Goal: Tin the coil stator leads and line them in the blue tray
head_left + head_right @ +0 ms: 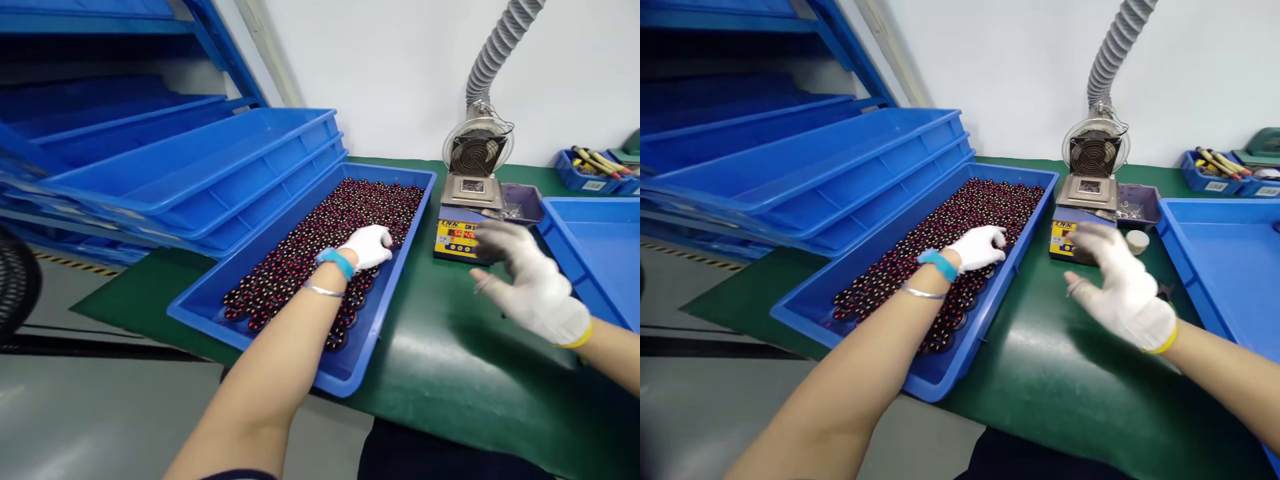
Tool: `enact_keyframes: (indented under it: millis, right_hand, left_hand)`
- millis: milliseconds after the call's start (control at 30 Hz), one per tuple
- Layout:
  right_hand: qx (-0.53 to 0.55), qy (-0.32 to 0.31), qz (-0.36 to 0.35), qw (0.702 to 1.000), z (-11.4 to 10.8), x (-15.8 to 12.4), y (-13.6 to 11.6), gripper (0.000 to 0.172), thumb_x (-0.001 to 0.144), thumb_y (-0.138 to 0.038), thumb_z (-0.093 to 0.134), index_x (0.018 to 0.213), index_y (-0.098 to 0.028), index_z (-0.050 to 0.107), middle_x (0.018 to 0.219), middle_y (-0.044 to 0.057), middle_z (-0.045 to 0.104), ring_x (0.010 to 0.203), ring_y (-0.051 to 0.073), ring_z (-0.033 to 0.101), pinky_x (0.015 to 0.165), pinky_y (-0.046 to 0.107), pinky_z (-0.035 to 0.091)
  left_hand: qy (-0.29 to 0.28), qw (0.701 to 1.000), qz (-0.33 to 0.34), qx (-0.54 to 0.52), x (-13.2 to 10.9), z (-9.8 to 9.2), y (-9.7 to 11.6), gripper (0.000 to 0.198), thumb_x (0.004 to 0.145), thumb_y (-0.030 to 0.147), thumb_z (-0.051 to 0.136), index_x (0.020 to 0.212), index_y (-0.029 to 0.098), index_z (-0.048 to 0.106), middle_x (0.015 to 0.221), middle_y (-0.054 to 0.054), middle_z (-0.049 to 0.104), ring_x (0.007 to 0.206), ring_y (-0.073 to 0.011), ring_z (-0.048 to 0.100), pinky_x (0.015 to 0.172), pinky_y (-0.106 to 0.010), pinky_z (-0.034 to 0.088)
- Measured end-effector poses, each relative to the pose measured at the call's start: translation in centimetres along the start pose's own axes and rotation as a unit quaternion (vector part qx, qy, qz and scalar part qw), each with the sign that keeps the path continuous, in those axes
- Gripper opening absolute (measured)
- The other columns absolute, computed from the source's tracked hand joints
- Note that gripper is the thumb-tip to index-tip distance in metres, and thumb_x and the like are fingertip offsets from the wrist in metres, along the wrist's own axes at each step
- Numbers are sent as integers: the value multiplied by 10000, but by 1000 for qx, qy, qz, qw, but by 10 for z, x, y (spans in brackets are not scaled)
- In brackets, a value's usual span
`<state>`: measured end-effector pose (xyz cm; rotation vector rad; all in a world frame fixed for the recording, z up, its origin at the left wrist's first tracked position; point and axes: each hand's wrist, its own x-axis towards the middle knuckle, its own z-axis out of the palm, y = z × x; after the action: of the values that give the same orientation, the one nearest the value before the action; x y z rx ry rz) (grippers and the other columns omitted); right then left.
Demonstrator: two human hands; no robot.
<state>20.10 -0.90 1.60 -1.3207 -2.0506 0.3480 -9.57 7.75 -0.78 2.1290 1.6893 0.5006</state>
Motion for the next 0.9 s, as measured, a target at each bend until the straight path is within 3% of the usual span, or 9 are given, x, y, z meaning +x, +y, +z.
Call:
enact_keyframes:
  millis: [100,133,200,267,367,467,633,767,900]
  right_hand:
    - [41,-23,-19,999,21,-5,-10,498,775,-334,621,1265,-366,539,1326,52,546,1093,280,621,892,464,556]
    - [42,-24,-16,999,24,-4,-11,494,768,-339,629,1255,-356,546,1311,49,558,1102,278,617,890,462,556]
    - [33,-8,-8,999,26,-3,-12,534,743,-380,664,1260,-323,546,1306,55,564,1139,279,596,917,459,540]
    - [29,14,-4,999,26,-1,-11,596,703,-428,702,1261,-288,547,1290,62,575,1160,274,580,960,443,514]
    - [35,13,3,999,25,1,-10,509,693,-419,705,1171,-283,596,1185,43,630,1103,245,607,949,390,509]
    - [3,-12,14,1000,23,4,-6,384,739,-411,657,1102,-290,630,1103,30,657,1014,236,638,853,362,526]
    - [-140,-111,-53,982,16,12,-4,468,781,-324,597,1247,-280,592,1083,75,646,930,274,647,742,372,506]
    - [-165,-145,-54,974,17,9,-5,551,791,-281,571,1339,-306,518,1061,76,640,889,262,650,707,357,505]
    - [-115,-123,-46,985,15,4,-5,665,762,-169,548,1411,-255,434,1244,73,596,1089,272,604,854,385,512]
  left_hand:
    - [12,989,15,-143,-8,-15,17,194,708,328,623,809,166,590,958,-80,672,899,-208,653,770,-324,519]
    - [9,964,14,-266,-13,-15,29,223,708,337,626,842,165,580,958,-70,660,842,-190,654,706,-303,517]
    - [-43,878,5,-477,-25,-5,58,260,674,295,674,882,168,586,932,-47,649,773,-162,647,655,-274,497]
    - [-92,811,-15,-578,-37,10,86,255,653,225,711,878,161,609,866,-28,643,748,-146,641,686,-268,495]
    - [-155,764,-39,-625,-50,31,112,176,641,181,720,785,146,623,774,-16,630,728,-128,620,686,-250,484]
    - [-158,792,-41,-589,-51,37,115,207,659,227,742,803,140,621,812,-24,635,757,-138,620,701,-269,504]
    - [-79,868,-55,-486,-48,33,112,440,638,288,809,961,155,541,876,-23,640,712,-134,624,607,-265,516]
    - [-124,875,-52,-465,-50,34,113,441,695,276,778,1038,149,532,745,11,619,649,-124,620,629,-283,533]
    - [-173,866,-44,-467,-50,35,110,443,739,235,734,1120,147,527,820,-11,639,666,-129,641,626,-280,534]
